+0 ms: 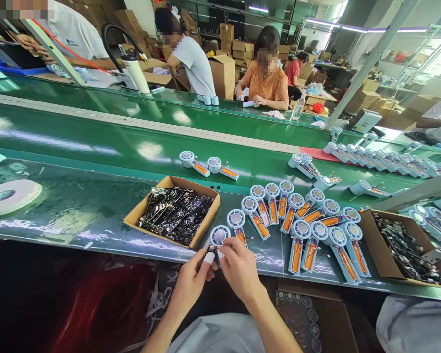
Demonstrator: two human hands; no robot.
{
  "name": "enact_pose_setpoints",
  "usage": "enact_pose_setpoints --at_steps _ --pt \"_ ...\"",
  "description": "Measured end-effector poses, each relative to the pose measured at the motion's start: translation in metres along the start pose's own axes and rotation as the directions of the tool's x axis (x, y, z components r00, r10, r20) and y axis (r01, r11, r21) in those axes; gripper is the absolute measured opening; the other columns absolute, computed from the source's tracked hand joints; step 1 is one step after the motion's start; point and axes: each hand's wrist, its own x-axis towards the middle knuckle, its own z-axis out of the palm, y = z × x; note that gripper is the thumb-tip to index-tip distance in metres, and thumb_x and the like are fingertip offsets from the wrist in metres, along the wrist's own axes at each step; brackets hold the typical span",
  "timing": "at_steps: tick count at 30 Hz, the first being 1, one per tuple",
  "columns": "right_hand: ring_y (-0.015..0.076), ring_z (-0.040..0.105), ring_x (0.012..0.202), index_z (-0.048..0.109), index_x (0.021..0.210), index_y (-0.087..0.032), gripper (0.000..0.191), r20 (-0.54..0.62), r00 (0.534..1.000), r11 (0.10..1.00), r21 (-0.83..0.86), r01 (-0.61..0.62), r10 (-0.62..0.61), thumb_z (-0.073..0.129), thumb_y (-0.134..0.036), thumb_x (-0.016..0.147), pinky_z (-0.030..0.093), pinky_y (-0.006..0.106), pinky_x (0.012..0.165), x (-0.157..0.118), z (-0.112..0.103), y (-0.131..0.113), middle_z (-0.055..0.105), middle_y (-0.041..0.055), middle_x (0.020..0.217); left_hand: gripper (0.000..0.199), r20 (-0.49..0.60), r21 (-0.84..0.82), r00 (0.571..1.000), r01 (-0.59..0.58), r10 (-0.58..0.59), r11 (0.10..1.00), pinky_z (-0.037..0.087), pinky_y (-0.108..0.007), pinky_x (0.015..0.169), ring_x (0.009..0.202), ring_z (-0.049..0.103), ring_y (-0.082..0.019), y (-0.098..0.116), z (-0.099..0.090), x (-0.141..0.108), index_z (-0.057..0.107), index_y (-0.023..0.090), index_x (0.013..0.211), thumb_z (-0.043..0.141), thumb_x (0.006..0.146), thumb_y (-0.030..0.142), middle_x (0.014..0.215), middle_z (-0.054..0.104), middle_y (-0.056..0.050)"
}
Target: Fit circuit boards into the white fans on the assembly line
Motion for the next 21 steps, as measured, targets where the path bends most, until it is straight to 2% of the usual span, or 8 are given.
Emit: enact_pose_setpoints --at_steps 5,12,17,21 --pt "0.018 0.066 0.082 0.07 0.095 -0.019 0.028 0.048 0.997 0.985 -0.162 0.062 -0.055 0.044 -0.009 0.094 0.054 0.026 0.071 0.0006 -0.0024 -0.0054 0.067 0.0088 0.097 0.029 -0.011 0.094 0.999 -0.037 0.038 0.995 0.048 -0.022 0.048 0.049 0.064 -0.016 0.0002 0.0022 -0.0012 0.066 0.019 0.084 0.048 0.094 0.04 0.06 0.066 0.0" --pt "0.0166 0.066 0.081 0.068 0.096 -0.02 0.025 0.061 0.998 0.991 -0.125 0.037 -0.03 0.045 -0.008 0.093 0.053 0.024 0.069 -0.0008 -0.0014 -0.0047 0.065 0.0081 0.1 0.031 -0.04 0.235 0.988 -0.138 0.151 0.962 0.044 -0.021 0.047 0.046 0.058 -0.014 0.0027 0.0002 -0.0021 0.068 0.02 0.08 0.044 0.095 0.034 0.059 0.066 -0.001" --pt "0.0161 0.067 0.081 0.067 0.095 -0.02 0.024 0.086 0.996 0.991 -0.132 0.031 -0.02 0.047 -0.007 0.091 0.052 0.023 0.07 -0.0006 -0.0032 -0.0064 0.065 0.0078 0.101 0.03 -0.073 0.301 0.961 -0.232 0.265 0.925 0.05 -0.025 0.06 0.064 0.069 -0.02 0.0007 0.0002 -0.0021 0.07 0.022 0.085 0.044 0.096 0.032 0.074 0.075 -0.006" --pt "0.0156 0.066 0.08 0.066 0.096 -0.02 0.024 0.111 0.994 0.992 -0.123 0.01 0.003 0.047 -0.007 0.091 0.051 0.022 0.068 0.0007 -0.0061 -0.0064 0.066 0.0075 0.102 0.03 -0.063 0.305 0.961 -0.24 0.271 0.922 0.051 -0.025 0.059 0.065 0.071 -0.021 -0.0006 -0.0006 -0.0014 0.071 0.022 0.085 0.045 0.096 0.031 0.073 0.075 -0.006"
